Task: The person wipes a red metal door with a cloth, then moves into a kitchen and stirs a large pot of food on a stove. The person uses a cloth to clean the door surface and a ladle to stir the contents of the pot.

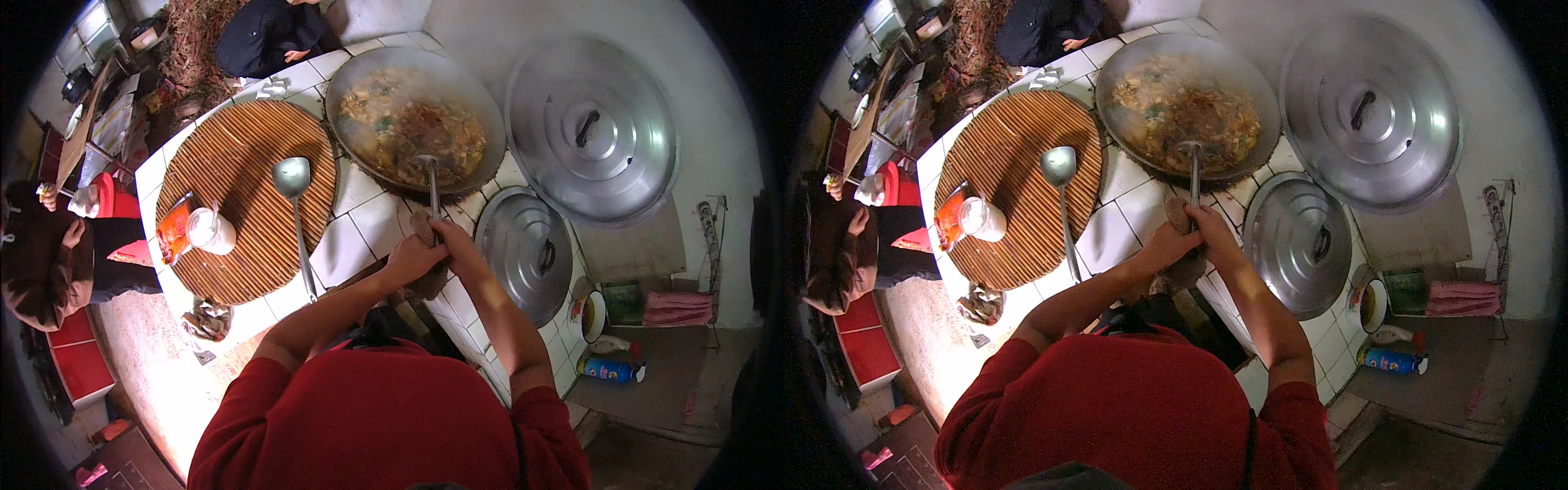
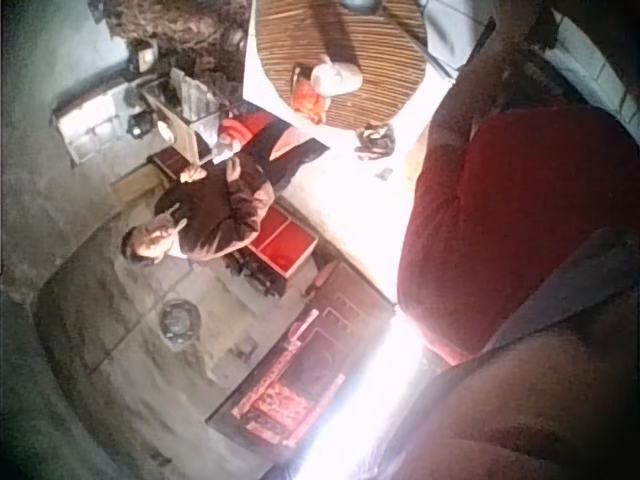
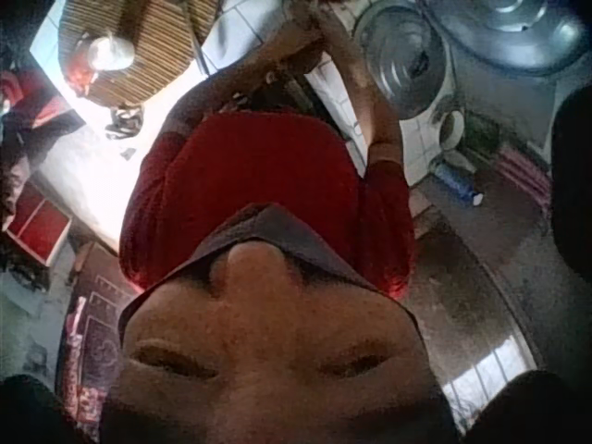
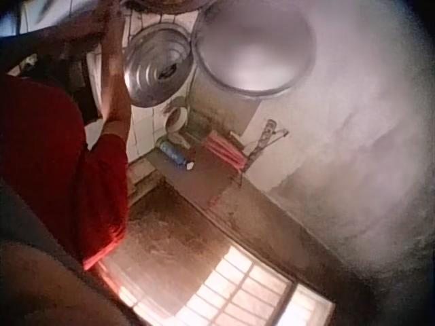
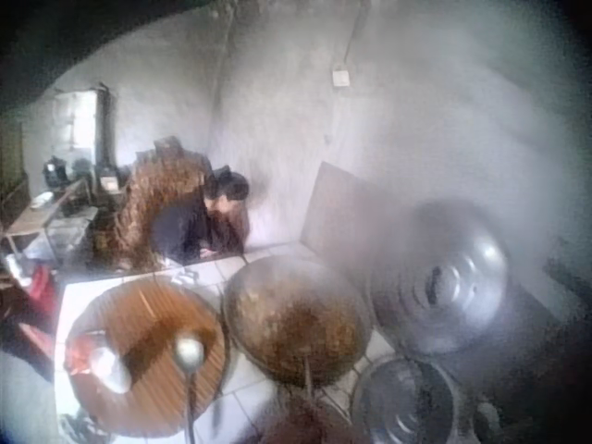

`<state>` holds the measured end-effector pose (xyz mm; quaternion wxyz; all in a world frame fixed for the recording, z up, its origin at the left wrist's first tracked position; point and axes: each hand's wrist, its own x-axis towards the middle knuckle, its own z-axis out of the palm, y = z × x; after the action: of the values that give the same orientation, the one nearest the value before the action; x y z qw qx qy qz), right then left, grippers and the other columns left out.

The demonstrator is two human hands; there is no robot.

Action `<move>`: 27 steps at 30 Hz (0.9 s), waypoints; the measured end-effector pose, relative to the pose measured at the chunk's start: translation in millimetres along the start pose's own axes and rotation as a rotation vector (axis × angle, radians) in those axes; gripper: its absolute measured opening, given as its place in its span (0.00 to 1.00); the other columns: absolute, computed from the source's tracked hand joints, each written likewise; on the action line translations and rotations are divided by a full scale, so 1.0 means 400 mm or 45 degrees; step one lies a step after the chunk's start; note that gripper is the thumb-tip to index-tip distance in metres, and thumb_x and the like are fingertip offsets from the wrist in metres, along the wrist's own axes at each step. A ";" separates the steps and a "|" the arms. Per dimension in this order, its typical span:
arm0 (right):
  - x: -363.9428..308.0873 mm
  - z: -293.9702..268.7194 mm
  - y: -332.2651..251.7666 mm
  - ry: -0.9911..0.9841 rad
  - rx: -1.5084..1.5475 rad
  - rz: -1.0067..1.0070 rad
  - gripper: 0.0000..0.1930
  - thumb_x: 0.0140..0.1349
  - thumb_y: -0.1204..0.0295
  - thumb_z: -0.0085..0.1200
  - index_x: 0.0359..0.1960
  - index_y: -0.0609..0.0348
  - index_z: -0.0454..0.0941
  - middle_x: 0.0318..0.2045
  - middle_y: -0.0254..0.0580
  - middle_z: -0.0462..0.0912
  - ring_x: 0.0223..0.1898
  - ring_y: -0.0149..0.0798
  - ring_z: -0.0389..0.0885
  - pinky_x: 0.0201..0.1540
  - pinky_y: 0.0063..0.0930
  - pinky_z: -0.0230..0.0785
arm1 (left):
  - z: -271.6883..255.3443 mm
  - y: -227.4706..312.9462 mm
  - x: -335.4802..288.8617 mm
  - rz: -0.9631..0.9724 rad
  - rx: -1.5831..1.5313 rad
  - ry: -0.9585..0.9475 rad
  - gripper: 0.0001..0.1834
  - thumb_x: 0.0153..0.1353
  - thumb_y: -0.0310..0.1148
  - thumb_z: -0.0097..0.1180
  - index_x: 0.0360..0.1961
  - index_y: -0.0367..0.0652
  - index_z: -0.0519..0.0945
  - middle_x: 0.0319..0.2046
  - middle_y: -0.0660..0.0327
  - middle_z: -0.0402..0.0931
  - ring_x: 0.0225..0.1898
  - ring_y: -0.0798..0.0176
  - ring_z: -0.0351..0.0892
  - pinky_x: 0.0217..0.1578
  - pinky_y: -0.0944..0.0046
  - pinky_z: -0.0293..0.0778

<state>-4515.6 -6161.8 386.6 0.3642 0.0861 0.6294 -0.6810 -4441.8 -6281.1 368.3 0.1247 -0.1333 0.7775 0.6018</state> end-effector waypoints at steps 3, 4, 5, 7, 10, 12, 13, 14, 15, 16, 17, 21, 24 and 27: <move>0.099 -0.056 0.043 -0.109 0.227 0.047 0.13 0.69 0.65 0.51 0.47 0.61 0.75 0.37 0.38 0.81 0.37 0.37 0.80 0.43 0.29 0.73 | -0.034 0.020 -0.012 -0.036 -0.160 -0.059 0.32 0.55 0.58 0.61 0.43 0.36 0.82 0.37 0.47 0.83 0.42 0.50 0.83 0.44 0.54 0.75; 0.126 -0.072 0.046 -0.177 0.290 0.068 0.13 0.69 0.65 0.50 0.47 0.61 0.75 0.35 0.37 0.81 0.36 0.36 0.81 0.41 0.30 0.74 | -0.052 0.017 -0.017 -0.060 -0.233 -0.101 0.32 0.56 0.58 0.61 0.44 0.36 0.82 0.37 0.49 0.83 0.41 0.52 0.84 0.44 0.56 0.75; 0.116 -0.061 0.013 -0.145 0.223 0.083 0.12 0.69 0.64 0.50 0.45 0.60 0.74 0.33 0.35 0.80 0.34 0.34 0.80 0.39 0.29 0.74 | -0.068 -0.001 -0.021 0.014 -0.356 -0.103 0.30 0.58 0.56 0.61 0.44 0.36 0.82 0.36 0.51 0.83 0.40 0.56 0.83 0.44 0.58 0.75; 0.089 -0.053 -0.060 -0.085 0.089 0.105 0.11 0.70 0.63 0.49 0.41 0.57 0.74 0.28 0.32 0.78 0.30 0.31 0.78 0.34 0.29 0.73 | -0.102 -0.041 -0.039 0.174 -0.594 -0.102 0.27 0.61 0.53 0.61 0.45 0.36 0.81 0.35 0.56 0.83 0.38 0.62 0.82 0.43 0.61 0.75; 0.113 -0.142 -0.058 -0.081 -0.041 0.130 0.12 0.70 0.60 0.51 0.35 0.55 0.71 0.23 0.32 0.70 0.19 0.28 0.68 0.21 0.26 0.63 | -0.168 0.008 -0.131 0.003 -0.698 -0.029 0.27 0.64 0.50 0.60 0.53 0.38 0.77 0.45 0.58 0.80 0.47 0.62 0.78 0.49 0.60 0.74; 0.104 -0.165 -0.061 0.013 -0.170 0.169 0.13 0.70 0.59 0.51 0.35 0.56 0.71 0.21 0.31 0.68 0.17 0.26 0.65 0.16 0.22 0.57 | -0.185 -0.010 -0.156 -0.027 -0.807 0.032 0.29 0.64 0.50 0.61 0.55 0.38 0.76 0.49 0.57 0.79 0.49 0.62 0.78 0.50 0.60 0.73; 0.097 -0.177 -0.067 -0.007 -0.203 0.188 0.13 0.70 0.60 0.51 0.35 0.57 0.72 0.21 0.31 0.69 0.17 0.26 0.65 0.16 0.22 0.57 | -0.192 -0.018 -0.166 -0.029 -0.800 0.070 0.28 0.64 0.50 0.60 0.55 0.37 0.76 0.49 0.58 0.79 0.49 0.63 0.77 0.50 0.61 0.73; 0.086 -0.191 -0.076 -0.026 -0.234 0.206 0.13 0.70 0.60 0.51 0.36 0.57 0.72 0.21 0.31 0.69 0.17 0.25 0.66 0.16 0.22 0.57 | -0.195 -0.023 -0.173 -0.031 -0.791 0.106 0.28 0.64 0.49 0.60 0.55 0.36 0.76 0.48 0.58 0.79 0.49 0.64 0.77 0.50 0.62 0.73; 0.077 -0.203 -0.087 -0.045 -0.265 0.223 0.13 0.70 0.60 0.51 0.36 0.58 0.72 0.21 0.31 0.69 0.18 0.25 0.66 0.16 0.22 0.58 | -0.193 -0.025 -0.178 -0.024 -0.800 0.174 0.28 0.64 0.49 0.61 0.54 0.36 0.77 0.48 0.58 0.79 0.49 0.64 0.77 0.50 0.62 0.73; 0.069 -0.211 -0.092 -0.059 -0.284 0.260 0.13 0.70 0.60 0.51 0.37 0.58 0.72 0.21 0.31 0.69 0.18 0.25 0.66 0.16 0.21 0.57 | -0.193 -0.024 -0.185 -0.022 -0.802 0.239 0.28 0.64 0.49 0.61 0.54 0.36 0.77 0.47 0.58 0.79 0.49 0.64 0.77 0.50 0.62 0.73; 0.063 -0.219 -0.097 -0.073 -0.302 0.297 0.13 0.70 0.60 0.51 0.37 0.59 0.73 0.21 0.31 0.69 0.18 0.25 0.66 0.17 0.20 0.57 | -0.195 -0.023 -0.192 -0.021 -0.803 0.305 0.28 0.63 0.48 0.62 0.54 0.36 0.77 0.47 0.58 0.79 0.49 0.64 0.77 0.51 0.63 0.73; 0.079 -0.239 -0.101 -0.102 -0.380 0.333 0.15 0.69 0.58 0.52 0.37 0.59 0.74 0.21 0.32 0.72 0.19 0.26 0.69 0.18 0.22 0.59 | -0.206 -0.013 -0.221 0.138 -0.852 0.461 0.26 0.68 0.44 0.56 0.58 0.34 0.72 0.51 0.57 0.77 0.50 0.63 0.76 0.52 0.62 0.73; 0.123 -0.244 -0.097 -0.233 -0.449 0.251 0.17 0.67 0.55 0.53 0.34 0.58 0.75 0.22 0.32 0.74 0.19 0.27 0.71 0.20 0.24 0.63 | -0.205 -0.054 -0.222 0.052 -0.774 0.601 0.34 0.74 0.56 0.35 0.57 0.32 0.72 0.51 0.52 0.75 0.52 0.60 0.74 0.55 0.63 0.70; 0.059 -0.240 -0.110 -0.418 -0.671 0.145 0.18 0.68 0.51 0.46 0.29 0.51 0.72 0.19 0.30 0.73 0.19 0.28 0.71 0.23 0.24 0.63 | -0.229 -0.037 -0.213 -0.051 -0.367 0.662 0.42 0.72 0.63 0.27 0.54 0.30 0.75 0.48 0.48 0.77 0.51 0.58 0.74 0.56 0.60 0.68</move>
<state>-4592.0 -6085.2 389.6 0.5082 -0.0872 0.7112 -0.4778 -4360.2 -6368.6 407.5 -0.0871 -0.3145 0.6871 0.6492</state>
